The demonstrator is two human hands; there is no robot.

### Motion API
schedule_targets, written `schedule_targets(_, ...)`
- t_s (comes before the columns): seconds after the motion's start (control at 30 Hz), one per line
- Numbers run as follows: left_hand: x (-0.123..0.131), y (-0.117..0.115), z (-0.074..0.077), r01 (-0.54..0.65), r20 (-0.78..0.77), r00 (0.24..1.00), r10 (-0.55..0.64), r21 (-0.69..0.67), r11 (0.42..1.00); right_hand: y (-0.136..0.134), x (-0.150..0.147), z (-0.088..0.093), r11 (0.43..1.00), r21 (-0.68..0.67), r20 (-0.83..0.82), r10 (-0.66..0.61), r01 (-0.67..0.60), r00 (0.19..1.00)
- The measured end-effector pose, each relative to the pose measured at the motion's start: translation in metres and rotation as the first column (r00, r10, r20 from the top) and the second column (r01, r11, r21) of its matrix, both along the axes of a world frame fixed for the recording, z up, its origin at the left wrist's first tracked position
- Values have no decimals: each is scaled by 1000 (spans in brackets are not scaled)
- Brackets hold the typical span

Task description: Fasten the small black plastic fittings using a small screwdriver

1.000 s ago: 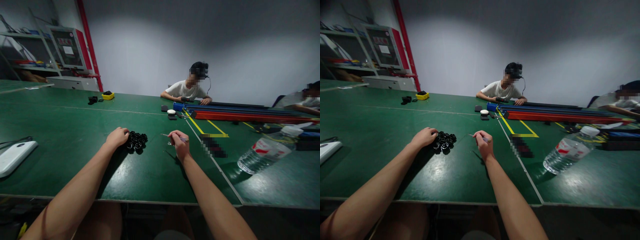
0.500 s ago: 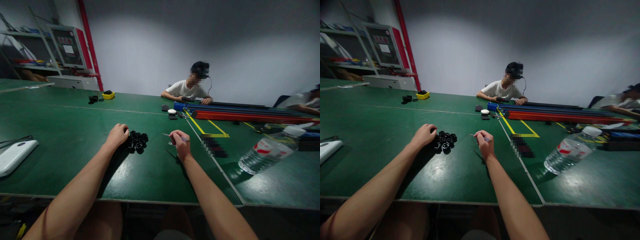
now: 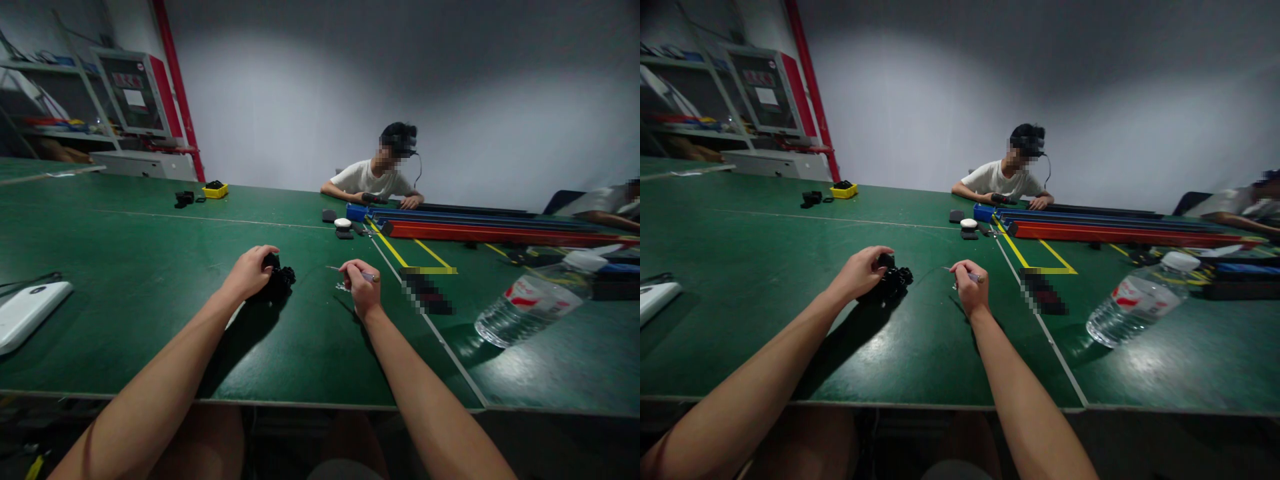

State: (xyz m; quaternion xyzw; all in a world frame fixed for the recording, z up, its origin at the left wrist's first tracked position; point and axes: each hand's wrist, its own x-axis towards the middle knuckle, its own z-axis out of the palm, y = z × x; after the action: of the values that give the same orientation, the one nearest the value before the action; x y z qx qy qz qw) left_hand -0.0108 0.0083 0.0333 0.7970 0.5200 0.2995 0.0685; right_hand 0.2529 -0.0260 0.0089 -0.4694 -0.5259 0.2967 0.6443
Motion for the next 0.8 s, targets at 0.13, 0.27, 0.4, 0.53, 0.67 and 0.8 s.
schedule_targets(0.13, 16, -10, 5, 105, -6, 994, -106, -118, 987, 2, 0, 0, 999, -24, -21, -36, 35, 999)
schedule_targets(0.27, 31, -20, 10, 219, -93, 968, -232, -138, 966, 4, 2, -2, 996, -34, -12, -79, 78, 997)
schedule_targets(0.4, 45, -28, 16, 313, -223, 916, -334, -124, 942, 7, 4, -4, 990, -36, 21, -136, 136, 991)
schedule_targets(0.53, 57, -30, 16, 366, -301, 873, -384, -119, 923, 8, 5, -5, 987, -41, 39, -153, 154, 988)
schedule_targets(0.67, 65, -31, 7, 397, -373, 840, -394, -73, 915, 10, 6, -7, 983, -45, 65, -175, 178, 982)
schedule_targets(0.8, 66, -34, -6, 382, -419, 836, -354, -18, 924, 11, 6, -9, 981, -22, 100, -189, 192, 977)
